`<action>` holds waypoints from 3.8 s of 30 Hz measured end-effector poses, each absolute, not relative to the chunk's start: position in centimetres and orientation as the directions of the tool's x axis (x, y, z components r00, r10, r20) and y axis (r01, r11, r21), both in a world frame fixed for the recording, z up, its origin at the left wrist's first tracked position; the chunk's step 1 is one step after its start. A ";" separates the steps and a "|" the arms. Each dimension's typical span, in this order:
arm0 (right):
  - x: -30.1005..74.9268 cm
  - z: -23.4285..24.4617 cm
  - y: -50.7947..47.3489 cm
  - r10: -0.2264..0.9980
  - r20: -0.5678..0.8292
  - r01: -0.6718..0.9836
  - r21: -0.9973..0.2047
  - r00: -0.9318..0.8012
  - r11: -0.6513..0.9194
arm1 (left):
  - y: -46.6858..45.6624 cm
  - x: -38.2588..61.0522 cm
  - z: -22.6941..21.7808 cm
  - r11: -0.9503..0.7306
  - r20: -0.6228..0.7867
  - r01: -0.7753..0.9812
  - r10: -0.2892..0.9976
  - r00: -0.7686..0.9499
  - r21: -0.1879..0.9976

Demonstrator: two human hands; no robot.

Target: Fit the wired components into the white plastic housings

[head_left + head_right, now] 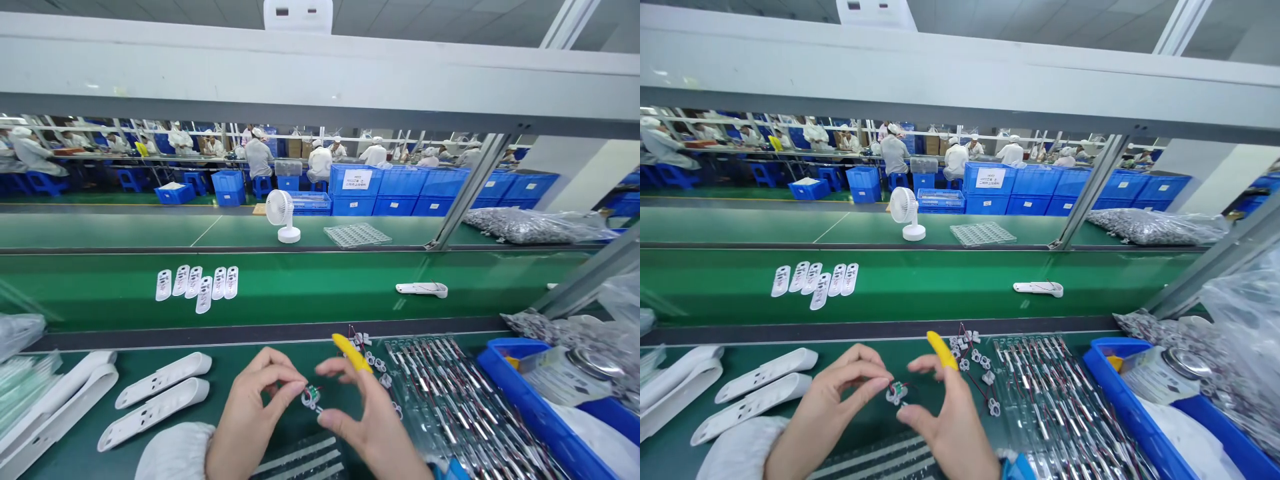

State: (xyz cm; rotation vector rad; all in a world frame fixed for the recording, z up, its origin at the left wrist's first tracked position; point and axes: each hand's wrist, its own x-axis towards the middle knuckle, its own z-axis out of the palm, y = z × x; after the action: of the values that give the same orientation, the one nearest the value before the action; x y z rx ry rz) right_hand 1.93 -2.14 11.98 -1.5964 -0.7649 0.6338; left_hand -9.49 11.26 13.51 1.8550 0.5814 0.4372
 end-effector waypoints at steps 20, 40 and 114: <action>-1.2 9.4 4.2 0.824 0.461 0.821 -0.571 0.330 -0.009 | 12.9 -12.9 13.5 -0.447 0.172 0.162 0.616 0.769 0.880; 0.3 7.5 4.6 0.877 0.130 0.618 -0.756 0.463 -0.214 | 19.8 -23.8 7.7 -0.732 0.346 0.568 0.680 0.647 0.377; 2.1 7.1 6.3 0.969 0.091 0.883 -0.437 0.231 -0.170 | 14.1 -19.5 8.9 -0.915 0.577 0.392 0.271 0.770 -0.093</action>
State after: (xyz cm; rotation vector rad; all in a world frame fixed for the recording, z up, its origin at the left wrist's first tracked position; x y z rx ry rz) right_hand 2.15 6.30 7.09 -2.1130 -1.7045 0.2915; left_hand -19.54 14.06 8.90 3.1505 0.5971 0.9737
